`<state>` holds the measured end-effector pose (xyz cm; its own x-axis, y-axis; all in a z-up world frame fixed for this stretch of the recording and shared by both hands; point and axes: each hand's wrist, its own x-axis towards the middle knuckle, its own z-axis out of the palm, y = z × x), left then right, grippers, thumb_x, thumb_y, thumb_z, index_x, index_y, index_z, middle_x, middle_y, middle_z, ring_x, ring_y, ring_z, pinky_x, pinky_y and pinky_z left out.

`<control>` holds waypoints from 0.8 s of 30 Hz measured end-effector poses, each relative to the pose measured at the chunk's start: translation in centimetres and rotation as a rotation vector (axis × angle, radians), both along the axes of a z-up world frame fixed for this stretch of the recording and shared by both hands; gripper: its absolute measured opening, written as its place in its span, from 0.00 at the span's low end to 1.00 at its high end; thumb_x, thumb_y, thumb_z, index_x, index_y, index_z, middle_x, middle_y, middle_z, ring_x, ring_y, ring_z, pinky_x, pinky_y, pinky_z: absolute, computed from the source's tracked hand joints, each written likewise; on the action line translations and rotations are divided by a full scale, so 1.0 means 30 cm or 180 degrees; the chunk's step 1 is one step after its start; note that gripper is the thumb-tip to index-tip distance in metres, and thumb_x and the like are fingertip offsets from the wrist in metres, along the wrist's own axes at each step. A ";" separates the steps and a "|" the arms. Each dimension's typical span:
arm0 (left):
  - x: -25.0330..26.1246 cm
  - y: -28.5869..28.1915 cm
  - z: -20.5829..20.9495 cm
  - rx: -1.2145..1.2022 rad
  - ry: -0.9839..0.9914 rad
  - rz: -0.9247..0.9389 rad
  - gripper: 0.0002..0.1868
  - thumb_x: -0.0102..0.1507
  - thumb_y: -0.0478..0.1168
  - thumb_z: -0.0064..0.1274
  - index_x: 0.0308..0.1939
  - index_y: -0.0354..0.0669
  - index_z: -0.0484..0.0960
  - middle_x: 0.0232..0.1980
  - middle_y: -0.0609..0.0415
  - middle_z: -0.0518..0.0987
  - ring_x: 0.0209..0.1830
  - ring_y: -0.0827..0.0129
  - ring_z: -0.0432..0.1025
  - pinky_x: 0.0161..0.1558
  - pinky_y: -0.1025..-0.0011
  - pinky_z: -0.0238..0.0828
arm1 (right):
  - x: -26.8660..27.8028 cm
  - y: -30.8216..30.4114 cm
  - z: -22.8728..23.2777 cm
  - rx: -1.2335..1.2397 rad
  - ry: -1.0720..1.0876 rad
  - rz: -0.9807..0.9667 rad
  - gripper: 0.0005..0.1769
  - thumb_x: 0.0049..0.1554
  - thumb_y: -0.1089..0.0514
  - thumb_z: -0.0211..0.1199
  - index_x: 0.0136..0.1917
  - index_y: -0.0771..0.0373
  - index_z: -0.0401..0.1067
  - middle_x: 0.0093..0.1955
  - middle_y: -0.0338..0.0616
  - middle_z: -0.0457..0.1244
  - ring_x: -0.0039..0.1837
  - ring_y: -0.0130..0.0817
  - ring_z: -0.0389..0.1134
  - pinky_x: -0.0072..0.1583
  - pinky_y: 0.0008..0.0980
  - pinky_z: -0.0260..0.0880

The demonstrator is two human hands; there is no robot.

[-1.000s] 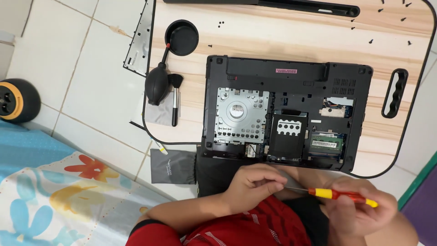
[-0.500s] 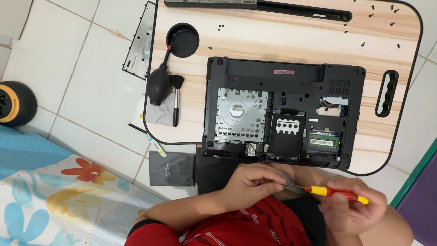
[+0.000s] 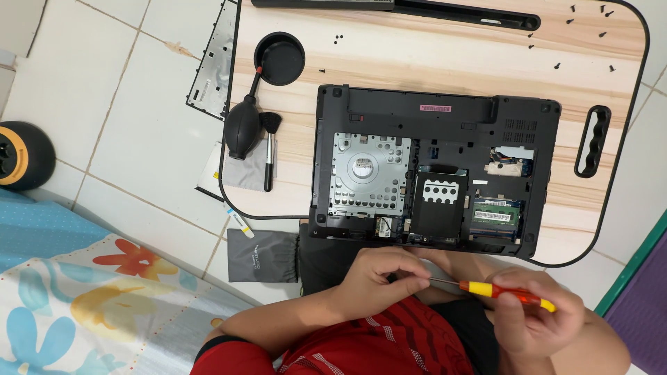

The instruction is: Disassembling and inspecting the internal components of a laptop using tools.

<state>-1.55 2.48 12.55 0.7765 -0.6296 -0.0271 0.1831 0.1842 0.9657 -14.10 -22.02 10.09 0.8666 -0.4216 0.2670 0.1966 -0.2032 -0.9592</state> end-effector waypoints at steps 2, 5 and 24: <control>0.005 0.005 0.005 0.0102 -0.0115 0.0013 0.05 0.67 0.32 0.62 0.47 0.39 0.86 0.45 0.53 0.84 0.42 0.73 0.78 0.44 0.76 0.75 | 0.003 0.003 0.016 -0.0021 0.0133 0.0001 0.19 0.65 0.63 0.63 0.66 0.63 0.60 0.48 0.55 0.68 0.47 0.34 0.73 0.51 0.32 0.78; 0.017 0.009 0.015 0.0238 -0.0401 0.0065 0.05 0.66 0.32 0.63 0.46 0.39 0.86 0.43 0.52 0.84 0.40 0.71 0.79 0.42 0.76 0.76 | 0.011 0.003 0.028 -0.0108 0.0355 0.0019 0.22 0.62 0.65 0.63 0.66 0.65 0.60 0.48 0.55 0.68 0.46 0.34 0.73 0.51 0.31 0.77; 0.113 0.016 0.030 0.0303 -0.0960 -0.0061 0.02 0.68 0.34 0.60 0.44 0.41 0.84 0.43 0.55 0.84 0.41 0.67 0.80 0.46 0.74 0.76 | 0.097 0.027 0.078 -0.0221 0.0381 0.0128 0.28 0.60 0.73 0.62 0.69 0.62 0.56 0.53 0.56 0.65 0.54 0.35 0.70 0.57 0.30 0.75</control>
